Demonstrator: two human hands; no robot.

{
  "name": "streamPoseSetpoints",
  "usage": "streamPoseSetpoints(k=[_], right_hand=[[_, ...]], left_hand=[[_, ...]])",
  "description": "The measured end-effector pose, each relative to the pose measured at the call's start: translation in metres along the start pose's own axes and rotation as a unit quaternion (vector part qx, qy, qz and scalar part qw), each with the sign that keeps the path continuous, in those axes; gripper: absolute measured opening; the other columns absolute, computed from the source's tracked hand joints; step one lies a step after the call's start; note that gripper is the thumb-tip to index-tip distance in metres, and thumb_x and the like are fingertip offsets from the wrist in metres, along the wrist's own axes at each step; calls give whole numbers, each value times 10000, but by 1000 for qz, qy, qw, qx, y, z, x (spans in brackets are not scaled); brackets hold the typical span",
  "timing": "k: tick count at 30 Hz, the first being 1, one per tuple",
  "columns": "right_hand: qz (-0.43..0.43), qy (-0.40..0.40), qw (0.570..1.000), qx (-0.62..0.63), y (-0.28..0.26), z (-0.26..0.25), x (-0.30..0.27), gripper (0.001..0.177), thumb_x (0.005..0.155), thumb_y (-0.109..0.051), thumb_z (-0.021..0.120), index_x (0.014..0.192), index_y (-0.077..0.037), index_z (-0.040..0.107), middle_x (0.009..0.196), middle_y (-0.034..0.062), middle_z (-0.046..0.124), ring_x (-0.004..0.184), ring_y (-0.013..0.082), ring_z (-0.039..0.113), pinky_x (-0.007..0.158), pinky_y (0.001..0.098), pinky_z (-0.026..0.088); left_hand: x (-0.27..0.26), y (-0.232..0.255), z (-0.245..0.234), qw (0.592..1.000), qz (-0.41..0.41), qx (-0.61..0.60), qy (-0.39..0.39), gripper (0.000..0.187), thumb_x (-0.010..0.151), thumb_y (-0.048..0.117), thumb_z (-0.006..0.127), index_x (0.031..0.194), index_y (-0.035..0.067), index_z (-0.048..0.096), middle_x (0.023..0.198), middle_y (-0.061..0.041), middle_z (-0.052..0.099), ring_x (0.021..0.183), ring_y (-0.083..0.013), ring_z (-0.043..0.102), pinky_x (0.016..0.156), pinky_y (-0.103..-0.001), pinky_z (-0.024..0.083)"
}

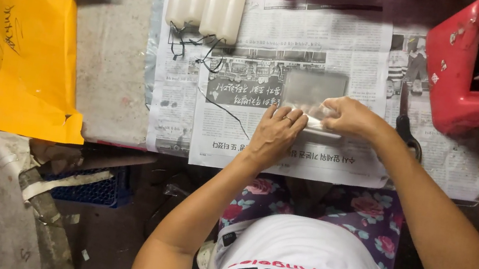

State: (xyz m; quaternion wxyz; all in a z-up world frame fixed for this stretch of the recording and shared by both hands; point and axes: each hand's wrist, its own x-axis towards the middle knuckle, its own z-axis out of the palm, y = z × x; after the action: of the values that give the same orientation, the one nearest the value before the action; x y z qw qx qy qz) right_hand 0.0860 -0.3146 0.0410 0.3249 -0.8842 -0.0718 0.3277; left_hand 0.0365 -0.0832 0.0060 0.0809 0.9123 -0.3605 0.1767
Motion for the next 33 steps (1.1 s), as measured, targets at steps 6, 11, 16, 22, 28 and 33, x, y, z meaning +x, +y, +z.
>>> streamPoseSetpoints(k=[6, 11, 16, 22, 28, 33], right_hand=[[-140, 320, 893, -286, -7, 32, -21, 431, 797, -385, 804, 1154, -230, 618, 1054, 0, 612, 951, 266, 672, 710, 430, 587], [-204, 346, 862, -308, -18, 44, -38, 407, 801, -266, 830, 1148, -165, 643, 1058, 54, 661, 960, 253, 695, 778, 385, 595], [-319, 478, 753, -321, -17, 50, -18, 153, 970, -243, 683, 1093, -154, 670, 1041, 52, 641, 1046, 255, 658, 886, 385, 529], [-283, 453, 764, -361, -15, 54, -3, 429, 797, -263, 792, 1197, -176, 660, 1073, 77, 648, 988, 260, 659, 769, 380, 526], [-270, 447, 752, -402, -6, 60, 18, 258, 909, -217, 597, 1161, -165, 617, 943, 50, 633, 883, 244, 674, 717, 359, 531], [-237, 419, 786, -388, -15, 61, 10, 236, 896, -98, 595, 1130, -123, 607, 812, 15, 581, 754, 220, 642, 604, 336, 522]], left_hand=[[14, -6, -4, 999, -15, -22, -36, 209, 886, 110, 665, 1066, 214, 647, 929, -5, 662, 915, -223, 620, 824, -373, 486], [32, -32, 6, 984, -58, -104, -131, 347, 856, 98, 714, 1164, 200, 591, 936, -58, 716, 917, -282, 691, 723, -399, 567], [55, -72, 36, 909, -183, -269, -258, 344, 929, 201, 676, 1254, 231, 569, 1008, -170, 733, 1004, -417, 708, 839, -535, 572], [96, -91, 30, 821, -197, -370, -388, 430, 857, 244, 658, 1260, 92, 669, 1184, -268, 709, 1163, -480, 648, 990, -565, 505], [112, -102, 38, 781, -214, -339, -479, 481, 767, 353, 720, 1220, 192, 743, 985, -184, 750, 855, -336, 749, 784, -432, 572], [94, -106, 48, 813, -324, -375, -306, 578, 703, 412, 866, 1206, 180, 702, 1020, -125, 782, 980, -331, 765, 839, -449, 602]])
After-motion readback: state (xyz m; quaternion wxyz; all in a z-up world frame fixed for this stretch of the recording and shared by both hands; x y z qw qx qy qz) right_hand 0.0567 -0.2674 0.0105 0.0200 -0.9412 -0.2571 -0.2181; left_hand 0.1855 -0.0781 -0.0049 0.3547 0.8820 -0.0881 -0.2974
